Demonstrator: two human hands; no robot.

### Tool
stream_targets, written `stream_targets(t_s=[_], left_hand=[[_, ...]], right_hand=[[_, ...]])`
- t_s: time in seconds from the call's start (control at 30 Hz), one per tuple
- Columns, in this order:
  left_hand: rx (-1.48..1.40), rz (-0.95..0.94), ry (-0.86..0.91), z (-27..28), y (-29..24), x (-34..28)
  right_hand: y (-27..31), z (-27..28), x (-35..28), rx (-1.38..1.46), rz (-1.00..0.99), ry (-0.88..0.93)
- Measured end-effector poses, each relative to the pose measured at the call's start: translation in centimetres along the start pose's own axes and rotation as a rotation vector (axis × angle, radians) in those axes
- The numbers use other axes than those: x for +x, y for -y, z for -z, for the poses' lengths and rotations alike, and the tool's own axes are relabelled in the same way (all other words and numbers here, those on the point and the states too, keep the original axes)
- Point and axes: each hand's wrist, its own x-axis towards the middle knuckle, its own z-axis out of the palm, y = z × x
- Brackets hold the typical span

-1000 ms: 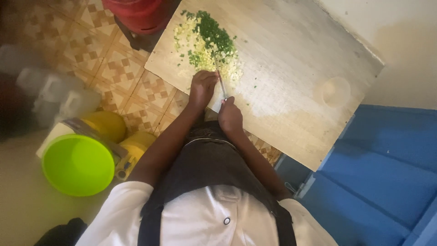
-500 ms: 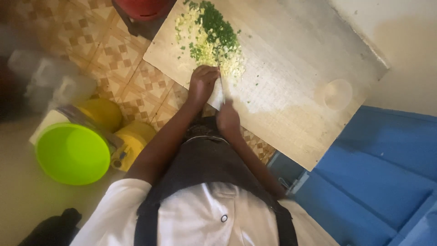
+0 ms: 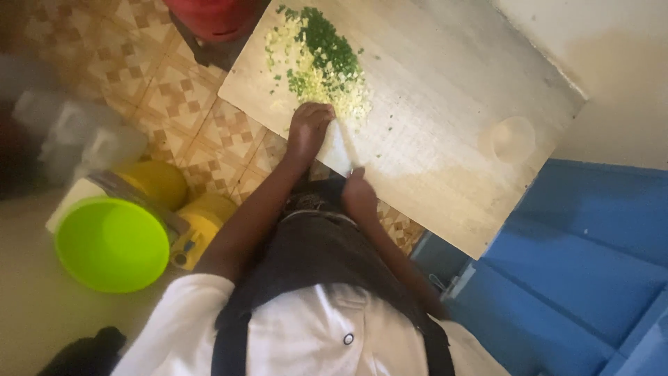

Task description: Finely chopping a bunch of green onions on a wooden cutting board using a kitchen knife.

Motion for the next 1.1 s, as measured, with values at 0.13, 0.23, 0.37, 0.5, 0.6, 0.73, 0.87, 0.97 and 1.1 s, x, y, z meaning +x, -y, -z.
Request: stream_targets(t_s=[0.13, 0.23, 0.37, 0.5, 0.6, 0.73, 0.87, 0.97, 1.1], left_hand=[[0.064, -0.02, 0.017, -1.1, 1.1, -1.1], [0.095, -0.048, 0.021, -0.4, 0.9, -0.9], [0.151, -0.051, 0.042, -1.1, 1.9, -1.2], [0.187, -0.073, 0.037, -1.1, 2.0, -1.6], [0.114, -0.059, 0.033, 0.6, 0.1, -0.4], [0.105, -0.083, 0.018, 0.8, 0.4, -0.4], [0.108, -0.086, 0.03, 0.3, 1.1, -0.8], [0.137, -0.08, 0.02, 0.2, 1.5, -0.8], [0.112, -0.121, 0.0, 0.3, 1.5, -0.3]], right_hand=[[-0.7, -1.5, 5.6, 0.246, -0.341, 0.424], [1.4, 2.3, 7.1, 0.275, -0.341, 0.35], [0.5, 2.4, 6.2, 0.285, -0.377, 0.415], [-0.3, 1.6, 1.5, 0.277, -0.389, 0.612], [0.2, 0.8, 2.6, 0.344, -0.318, 0.393], [1.8, 1.9, 6.4, 0.357, -0.356, 0.4], [2.1, 1.8, 5.4, 0.362, -0.384, 0.432], [1.9, 0.6, 6.8, 0.34, -0.404, 0.424], [1.0, -1.3, 5.5, 0.297, -0.345, 0.455]])
